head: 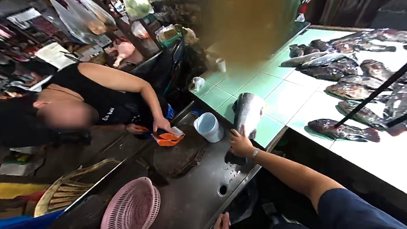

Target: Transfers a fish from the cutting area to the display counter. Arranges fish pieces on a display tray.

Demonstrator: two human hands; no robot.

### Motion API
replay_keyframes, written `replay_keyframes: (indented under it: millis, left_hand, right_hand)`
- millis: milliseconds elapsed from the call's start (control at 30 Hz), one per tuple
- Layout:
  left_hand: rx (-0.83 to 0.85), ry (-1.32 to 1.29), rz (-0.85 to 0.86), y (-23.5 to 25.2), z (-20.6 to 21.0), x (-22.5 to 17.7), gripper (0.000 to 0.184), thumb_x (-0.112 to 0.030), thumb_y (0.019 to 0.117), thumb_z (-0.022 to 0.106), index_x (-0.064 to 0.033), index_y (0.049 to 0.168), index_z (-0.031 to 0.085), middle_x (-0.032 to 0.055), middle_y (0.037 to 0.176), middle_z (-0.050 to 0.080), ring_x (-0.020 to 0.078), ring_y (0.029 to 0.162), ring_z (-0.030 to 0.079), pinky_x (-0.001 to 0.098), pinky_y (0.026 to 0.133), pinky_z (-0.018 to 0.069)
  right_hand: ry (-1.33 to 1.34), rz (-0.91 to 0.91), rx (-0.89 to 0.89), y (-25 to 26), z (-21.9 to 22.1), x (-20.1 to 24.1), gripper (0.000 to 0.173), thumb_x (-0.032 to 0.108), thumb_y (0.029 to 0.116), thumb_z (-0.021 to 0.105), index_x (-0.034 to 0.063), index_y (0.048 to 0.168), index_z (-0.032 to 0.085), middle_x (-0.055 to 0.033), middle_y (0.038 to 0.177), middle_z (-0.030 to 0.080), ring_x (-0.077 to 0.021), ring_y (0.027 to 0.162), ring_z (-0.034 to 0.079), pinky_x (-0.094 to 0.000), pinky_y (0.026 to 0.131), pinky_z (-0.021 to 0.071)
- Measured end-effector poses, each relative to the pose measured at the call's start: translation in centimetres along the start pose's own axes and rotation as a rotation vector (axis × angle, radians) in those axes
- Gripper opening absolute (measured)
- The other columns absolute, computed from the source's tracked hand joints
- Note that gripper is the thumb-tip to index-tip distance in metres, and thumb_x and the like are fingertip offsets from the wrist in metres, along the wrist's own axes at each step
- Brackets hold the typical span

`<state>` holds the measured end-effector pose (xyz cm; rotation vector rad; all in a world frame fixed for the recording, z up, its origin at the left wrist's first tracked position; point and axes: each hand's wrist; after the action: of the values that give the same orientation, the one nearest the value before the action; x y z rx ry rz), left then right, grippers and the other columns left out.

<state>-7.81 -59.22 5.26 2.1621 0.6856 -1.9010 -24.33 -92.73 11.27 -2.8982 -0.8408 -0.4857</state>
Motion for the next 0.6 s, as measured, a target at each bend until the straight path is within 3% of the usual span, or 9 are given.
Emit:
replay_keyframes:
  millis: [33,100,233,300,367,433,500,600]
  left_hand:
    - [0.029,0.014,-0.004,1.2,0.7,-0.5,0.03,-0.013,0.1005,0.052,-0.0123,0.071,0.059,-0.008,0.06,0.053,0.0036,0.057,0.053,0.0229,0.061,0.0496]
    - [0.081,0.008,0.004,4.1,2.1,-1.4,0.03,-0.015,0.0998,0.053,-0.0123,0.07,0.057,-0.007,0.06,0.051,0.0046,0.056,0.052,0.0232,0.06,0.0491]
    - [0.154,-0.12,0.013,8.5,5.6,-3.1,0.031,-0.017,0.0986,0.054,-0.0133,0.068,0.054,-0.006,0.057,0.048,0.0066,0.054,0.05,0.0244,0.058,0.0483]
    - [0.198,-0.203,-0.002,9.6,7.7,-3.8,0.03,-0.016,0.098,0.055,-0.0131,0.068,0.055,-0.0059,0.057,0.047,0.0069,0.053,0.049,0.0244,0.057,0.0472]
    - [0.273,-0.233,0.001,10.2,9.4,-4.6,0.03,-0.015,0.099,0.053,-0.0134,0.069,0.056,-0.0074,0.058,0.047,0.0051,0.054,0.049,0.0235,0.058,0.0473]
    - [0.362,-0.232,-0.005,10.2,10.3,-5.1,0.028,-0.014,0.1002,0.052,-0.0119,0.073,0.059,-0.008,0.062,0.051,0.004,0.058,0.052,0.0236,0.061,0.0487]
    - [0.441,-0.278,0.007,10.8,10.0,-5.3,0.027,-0.014,0.1003,0.053,-0.0113,0.074,0.059,-0.0073,0.062,0.052,0.004,0.057,0.053,0.0235,0.06,0.0493]
    - [0.508,-0.369,-0.033,12.8,8.7,-4.9,0.029,-0.013,0.1006,0.051,-0.0128,0.072,0.057,-0.0067,0.059,0.049,0.0051,0.054,0.05,0.0231,0.057,0.048]
  right_hand:
    - [0.014,0.035,-0.04,-1.8,-0.5,-0.6,0.044,0.042,0.0981,0.06,0.0129,0.131,0.069,-0.0119,0.158,0.046,-0.0392,0.156,0.021,-0.0816,0.115,-0.0005]
    - [0.043,0.177,-0.156,-4.9,-1.8,-2.0,0.048,0.035,0.0933,0.066,0.0176,0.138,0.064,-0.0155,0.16,0.043,-0.044,0.154,0.024,-0.0829,0.114,0.0036]
    - [0.045,0.542,-0.259,-8.5,-3.9,-3.7,0.073,0.056,0.0861,0.065,0.0195,0.148,0.053,-0.0252,0.154,0.044,-0.0512,0.145,0.035,-0.0839,0.111,0.0134]
    - [0.055,0.649,-0.251,-8.3,-4.0,-3.1,0.089,0.068,0.0833,0.063,0.0185,0.155,0.045,-0.0273,0.156,0.04,-0.0526,0.144,0.035,-0.0836,0.11,0.0146]
    - [0.07,0.686,-0.234,-6.8,-3.1,-1.9,0.097,0.071,0.0808,0.065,0.0286,0.161,0.033,-0.0278,0.161,0.033,-0.0544,0.147,0.03,-0.0857,0.11,0.0126]
    - [0.093,0.744,-0.196,-5.6,-1.8,-1.0,0.104,0.062,0.0773,0.071,0.0395,0.164,0.019,-0.025,0.166,0.025,-0.0542,0.15,0.024,-0.0873,0.108,0.0088]
    - [0.113,0.817,-0.217,-5.4,-1.5,-0.2,0.111,0.056,0.0728,0.077,0.0374,0.165,0.018,-0.0278,0.164,0.029,-0.0573,0.146,0.029,-0.0881,0.107,0.012]
    - [0.108,0.947,-0.194,-6.1,-3.0,0.7,0.115,0.052,0.0704,0.079,0.0286,0.166,0.019,-0.033,0.155,0.038,-0.06,0.135,0.041,-0.0858,0.102,0.0264]
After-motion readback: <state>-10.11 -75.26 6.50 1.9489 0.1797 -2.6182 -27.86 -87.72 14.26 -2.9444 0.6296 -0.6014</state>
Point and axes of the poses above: each hand's wrist, its own y-axis towards the middle knuckle, its own z-axis out of the palm, x = y × z
